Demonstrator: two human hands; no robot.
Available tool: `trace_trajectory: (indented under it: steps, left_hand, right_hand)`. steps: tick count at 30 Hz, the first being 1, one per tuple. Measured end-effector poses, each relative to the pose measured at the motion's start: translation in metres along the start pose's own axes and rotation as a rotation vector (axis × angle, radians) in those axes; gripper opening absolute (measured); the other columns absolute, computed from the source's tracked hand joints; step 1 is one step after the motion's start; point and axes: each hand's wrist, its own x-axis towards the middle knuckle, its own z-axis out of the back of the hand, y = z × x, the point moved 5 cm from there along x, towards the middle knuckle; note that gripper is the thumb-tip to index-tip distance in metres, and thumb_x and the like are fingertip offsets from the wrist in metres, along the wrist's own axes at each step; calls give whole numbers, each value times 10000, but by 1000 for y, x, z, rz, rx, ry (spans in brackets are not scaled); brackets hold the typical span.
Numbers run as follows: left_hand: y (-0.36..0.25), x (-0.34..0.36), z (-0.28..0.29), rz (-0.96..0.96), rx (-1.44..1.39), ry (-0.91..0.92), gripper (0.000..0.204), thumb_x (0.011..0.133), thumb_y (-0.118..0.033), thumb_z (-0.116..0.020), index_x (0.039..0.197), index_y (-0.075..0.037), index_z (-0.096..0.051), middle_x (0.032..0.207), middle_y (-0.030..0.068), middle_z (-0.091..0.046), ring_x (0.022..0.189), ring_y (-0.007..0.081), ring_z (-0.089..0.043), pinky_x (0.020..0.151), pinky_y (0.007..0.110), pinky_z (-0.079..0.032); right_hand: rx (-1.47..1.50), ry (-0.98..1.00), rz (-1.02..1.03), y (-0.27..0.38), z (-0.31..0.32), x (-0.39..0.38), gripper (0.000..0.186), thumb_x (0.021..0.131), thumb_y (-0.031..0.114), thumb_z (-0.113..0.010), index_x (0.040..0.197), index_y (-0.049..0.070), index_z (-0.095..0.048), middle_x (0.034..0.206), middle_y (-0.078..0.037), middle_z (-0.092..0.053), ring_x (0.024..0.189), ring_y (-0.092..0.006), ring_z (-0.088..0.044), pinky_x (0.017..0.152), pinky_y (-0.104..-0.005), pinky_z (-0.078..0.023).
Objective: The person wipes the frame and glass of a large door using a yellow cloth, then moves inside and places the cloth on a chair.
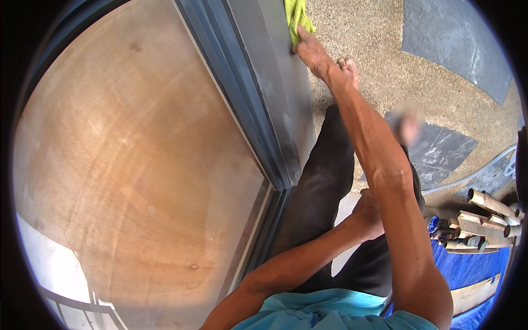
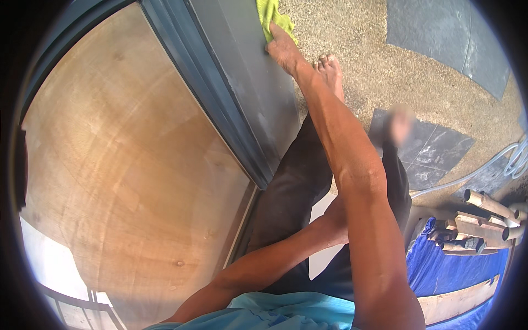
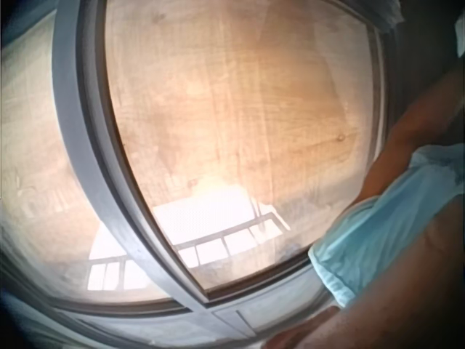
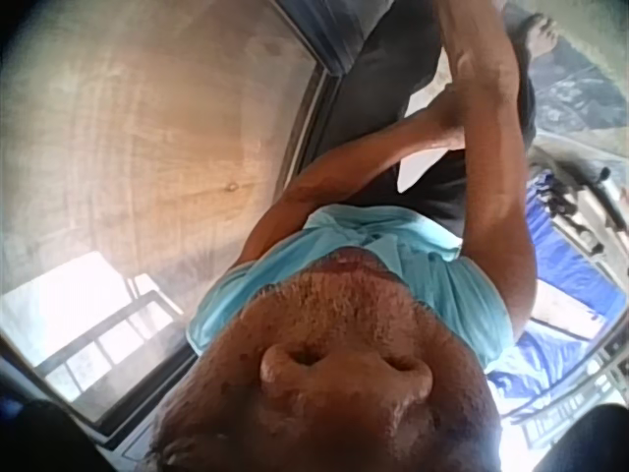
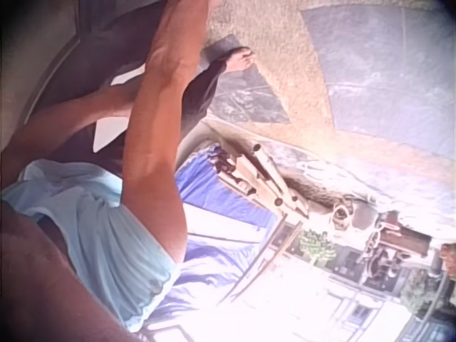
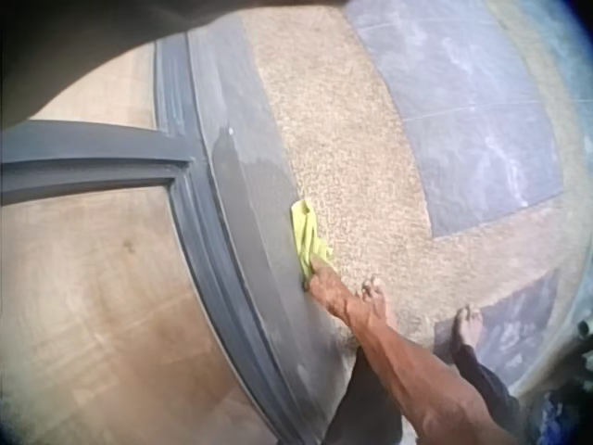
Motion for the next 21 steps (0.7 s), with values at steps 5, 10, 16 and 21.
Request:
trace_trajectory:
  steps: [5, 10, 16, 21]
  left_hand:
    - [-5, -1, 6, 424, -677, 69, 189, 923, -114, -586, 1078, -61, -680, 1058, 115, -715, 989, 312, -668, 757, 454, -495]
    - [-7, 1, 15, 167, 242, 214, 108, 863, -24, -611, 969, -16, -632, 979, 149, -676, 930, 292, -628, 798, 410, -488]
    - [0, 4, 15, 287, -324, 17, 96, 926, -71, -580, 988, -7, -618, 989, 142, -674, 972, 290, -614, 799, 406, -480]
    - [9, -4, 9, 322, -582, -1, 132, 967, -107, -548, 1034, -20, -621, 1108, 125, -675, 1037, 282, -612, 834, 420, -483]
  right_hand:
    - [-108, 12, -68, 16, -25, -51, 386, 791, 29, -507, 1172, -25, -473, 1075, -194, -527, 1076, -352, -503, 995, -440, -392]
    - [-306, 1, 251, 90, -50, -115, 360, 777, -17, -526, 1130, -15, -457, 1101, -246, -440, 1078, -494, -480, 941, -507, -398]
    - [-611, -90, 347, 143, -52, -71, 411, 810, -110, -515, 1214, -53, -467, 1185, -262, -434, 1123, -468, -493, 913, -499, -505]
    - [-962, -21, 404, 102, -66, -110, 606, 823, -63, -573, 1399, -85, -384, 1298, -335, -407, 1321, -464, -442, 990, -423, -533]
